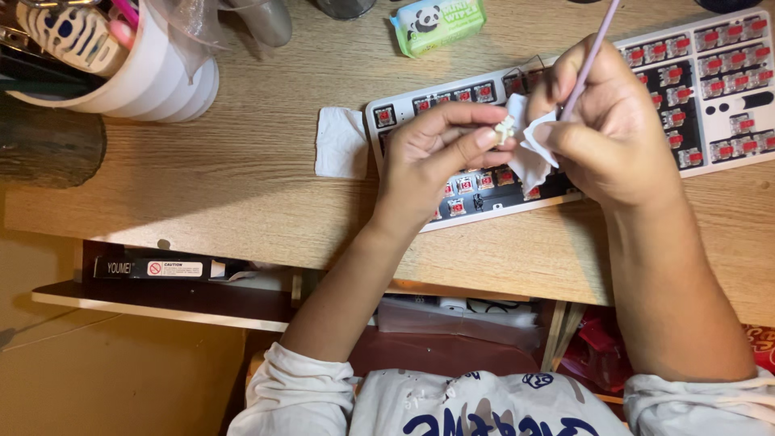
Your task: The person lubricates keyboard switches by hand using a small brush. The person removes a switch, applies lubricant to its components, and then reinserts the switch back into the keyboard frame.
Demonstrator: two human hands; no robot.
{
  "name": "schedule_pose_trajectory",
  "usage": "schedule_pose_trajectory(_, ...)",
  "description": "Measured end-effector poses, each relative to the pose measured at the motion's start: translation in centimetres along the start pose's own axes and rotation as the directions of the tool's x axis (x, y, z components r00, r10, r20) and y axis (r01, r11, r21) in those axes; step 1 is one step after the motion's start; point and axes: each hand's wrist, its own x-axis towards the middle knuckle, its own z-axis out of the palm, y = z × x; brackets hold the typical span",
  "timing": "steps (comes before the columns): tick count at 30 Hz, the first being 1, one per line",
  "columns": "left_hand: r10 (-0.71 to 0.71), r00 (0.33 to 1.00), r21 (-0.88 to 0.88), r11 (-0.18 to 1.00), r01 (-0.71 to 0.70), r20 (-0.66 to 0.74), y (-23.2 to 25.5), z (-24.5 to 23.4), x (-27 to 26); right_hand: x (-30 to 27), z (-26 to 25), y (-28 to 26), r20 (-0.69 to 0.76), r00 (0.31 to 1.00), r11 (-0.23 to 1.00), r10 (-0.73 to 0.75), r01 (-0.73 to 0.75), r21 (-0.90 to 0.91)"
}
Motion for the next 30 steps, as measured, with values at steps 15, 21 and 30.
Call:
schedule_pose_trajectory(15,-0.034,0.998,-0.117,0.992,0.040,0.056,0.1,-0.3,-0.2,-1.0,1.0,-0.9,-0.009,0.988,0.894,-0.154,0.136,-0.426)
schedule_pose_trajectory(21,-0.012,0.999,-0.085,0.996,0.016,0.038,0.4,-0.1,-0.1,-1.1,1.1,-1.1,-0.016,0.996,0.918,-0.089,0.076,-0.389)
schedule_pose_trajectory(30,0.069,0.998,0.027,0.997,-0.069,0.008,0.3,0.0,-0.3,-0.8,0.8,1.2,-0.020,0.993,0.968,-0.116,0.109,-0.224)
